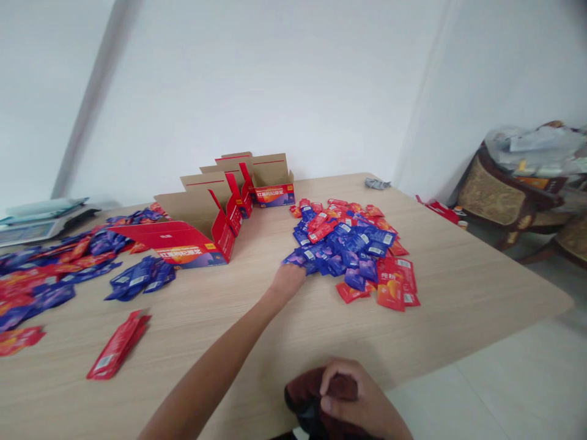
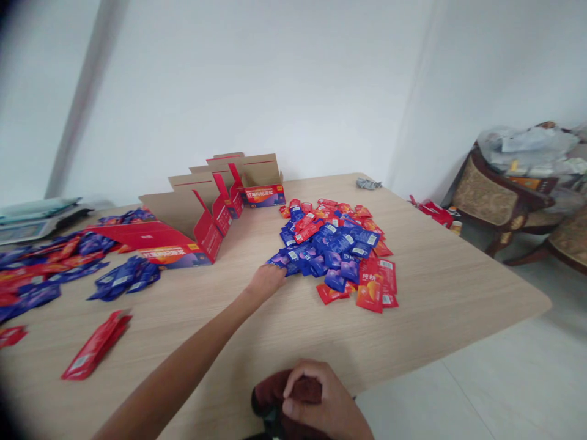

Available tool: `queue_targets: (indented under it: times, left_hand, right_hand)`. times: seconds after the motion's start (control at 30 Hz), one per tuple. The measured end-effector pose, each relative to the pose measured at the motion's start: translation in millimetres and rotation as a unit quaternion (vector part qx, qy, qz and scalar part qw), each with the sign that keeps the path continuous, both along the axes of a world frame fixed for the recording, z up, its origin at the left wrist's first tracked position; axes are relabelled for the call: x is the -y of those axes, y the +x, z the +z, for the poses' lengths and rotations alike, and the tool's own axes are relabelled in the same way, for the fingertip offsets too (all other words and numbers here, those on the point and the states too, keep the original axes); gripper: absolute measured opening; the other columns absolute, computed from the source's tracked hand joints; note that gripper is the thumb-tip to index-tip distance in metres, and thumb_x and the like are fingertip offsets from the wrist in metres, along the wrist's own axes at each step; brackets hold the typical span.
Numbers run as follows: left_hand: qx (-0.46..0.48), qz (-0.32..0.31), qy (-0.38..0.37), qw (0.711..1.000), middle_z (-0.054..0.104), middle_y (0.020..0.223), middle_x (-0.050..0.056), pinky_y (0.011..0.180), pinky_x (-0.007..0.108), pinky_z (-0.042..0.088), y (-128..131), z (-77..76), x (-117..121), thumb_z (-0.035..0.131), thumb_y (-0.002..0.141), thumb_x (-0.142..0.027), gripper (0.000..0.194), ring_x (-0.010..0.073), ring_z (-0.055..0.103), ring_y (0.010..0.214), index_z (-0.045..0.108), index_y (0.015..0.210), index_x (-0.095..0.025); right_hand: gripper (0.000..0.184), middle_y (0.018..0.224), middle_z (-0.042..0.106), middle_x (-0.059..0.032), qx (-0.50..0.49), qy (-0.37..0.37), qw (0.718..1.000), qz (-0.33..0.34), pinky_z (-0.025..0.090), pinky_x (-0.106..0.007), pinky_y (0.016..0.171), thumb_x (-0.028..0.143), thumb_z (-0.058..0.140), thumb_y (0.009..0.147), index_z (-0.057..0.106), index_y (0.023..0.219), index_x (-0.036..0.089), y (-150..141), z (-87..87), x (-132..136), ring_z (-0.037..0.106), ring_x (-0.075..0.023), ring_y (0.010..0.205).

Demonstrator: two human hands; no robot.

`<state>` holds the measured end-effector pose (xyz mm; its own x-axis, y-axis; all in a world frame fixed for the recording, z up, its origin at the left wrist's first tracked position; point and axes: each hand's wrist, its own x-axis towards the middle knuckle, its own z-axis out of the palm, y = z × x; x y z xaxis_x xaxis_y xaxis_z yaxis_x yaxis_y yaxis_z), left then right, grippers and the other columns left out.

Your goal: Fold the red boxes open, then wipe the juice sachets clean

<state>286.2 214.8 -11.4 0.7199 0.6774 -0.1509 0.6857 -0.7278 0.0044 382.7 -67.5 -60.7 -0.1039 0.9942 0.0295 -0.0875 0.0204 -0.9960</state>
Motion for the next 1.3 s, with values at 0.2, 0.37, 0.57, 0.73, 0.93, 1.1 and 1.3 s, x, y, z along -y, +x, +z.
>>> queue_targets:
  times: [0.2, 0.37, 0.57, 0.73, 0.93, 1.1, 1.3]
  left_hand:
    - [0.024, 0.026, -0.032, 0.999, 0.068, 0.122, 0.009, 0.093, 0.045, 0.060, -36, 23.6, 9, 0.067, 0.103, -0.039, 0.032, 0.0229, 0.070, 0.105, 0.066, 0.125, -0.015]
    - [0.158, 0.082, -0.037, 0.983, 0.075, 0.106, 0.014, 0.093, 0.039, 0.054, -81, 40.9, 21, 0.049, 0.109, -0.031, 0.026, 0.0259, 0.072, 0.104, 0.070, 0.108, -0.016]
    - [0.353, 0.158, -0.137, 0.912, 0.070, 0.069, 0.004, 0.065, 0.026, 0.051, -159, 45.2, 69, 0.034, 0.108, -0.054, 0.044, 0.0193, 0.071, 0.067, 0.056, 0.091, -0.021]
    - [0.419, 0.226, -0.299, 0.827, 0.059, 0.055, -0.004, 0.038, 0.019, 0.030, -199, 15.5, 138, 0.033, 0.105, -0.068, 0.051, 0.0120, 0.053, 0.038, 0.049, 0.093, -0.021]
    - [0.478, 0.277, -0.424, 0.718, 0.073, 0.087, 0.005, 0.043, 0.021, 0.044, -220, -21.6, 196, 0.064, 0.092, -0.068, 0.052, 0.0116, 0.059, 0.049, 0.056, 0.104, -0.019]
    - [0.355, 0.288, -0.282, 0.843, 0.077, 0.115, 0.011, 0.076, 0.032, 0.056, -227, -20.1, 222, 0.061, 0.100, -0.043, 0.053, 0.0260, 0.076, 0.092, 0.046, 0.146, -0.023]
    - [0.122, 0.192, -0.213, 0.950, 0.079, 0.102, 0.009, 0.080, 0.038, 0.058, -237, -19.3, 240, 0.072, 0.096, -0.051, 0.086, 0.0308, 0.078, 0.091, 0.028, 0.164, -0.024]
  right_hand:
    - [0.033, 0.096, 0.072, -0.0059, -0.044, -0.013, 0.999, 0.020, 0.050, -0.035, 0.087, 0.049, 0.084, 0.083, 0.073, 0.094, 0.021, 1, -4.6, 1, 0.068, -0.0231, 0.096]
    - [0.034, 0.097, 0.073, -0.0072, -0.046, -0.030, 0.998, 0.007, 0.051, -0.038, 0.088, 0.050, 0.083, 0.083, 0.072, 0.094, 0.020, 0, -3.4, 2, 0.069, -0.0247, 0.097]
    - [0.032, 0.095, 0.072, -0.0068, -0.048, -0.044, 0.998, -0.001, 0.051, -0.039, 0.088, 0.049, 0.084, 0.082, 0.071, 0.091, 0.021, 2, 0.3, 3, 0.069, -0.0253, 0.096]
    - [0.034, 0.084, 0.070, -0.0035, -0.072, -0.083, 0.993, -0.051, 0.052, -0.032, 0.076, 0.049, 0.089, 0.074, 0.070, 0.084, 0.021, 0, 5.4, 5, 0.067, -0.0202, 0.080]
    - [0.036, 0.076, 0.068, -0.0014, -0.082, -0.096, 0.987, -0.102, 0.051, -0.028, 0.067, 0.049, 0.090, 0.071, 0.068, 0.080, 0.022, -3, 6.4, 7, 0.066, -0.0181, 0.071]
    - [0.036, 0.079, 0.070, -0.0014, -0.071, -0.085, 0.976, -0.186, 0.054, -0.026, 0.065, 0.048, 0.092, 0.069, 0.069, 0.080, 0.023, -8, 8.1, 5, 0.067, -0.0171, 0.071]
    - [0.038, 0.082, 0.074, -0.0008, -0.068, -0.077, 0.938, -0.331, 0.054, -0.025, 0.055, 0.049, 0.093, 0.068, 0.074, 0.089, 0.025, -7, -2.6, -5, 0.068, -0.0169, 0.066]
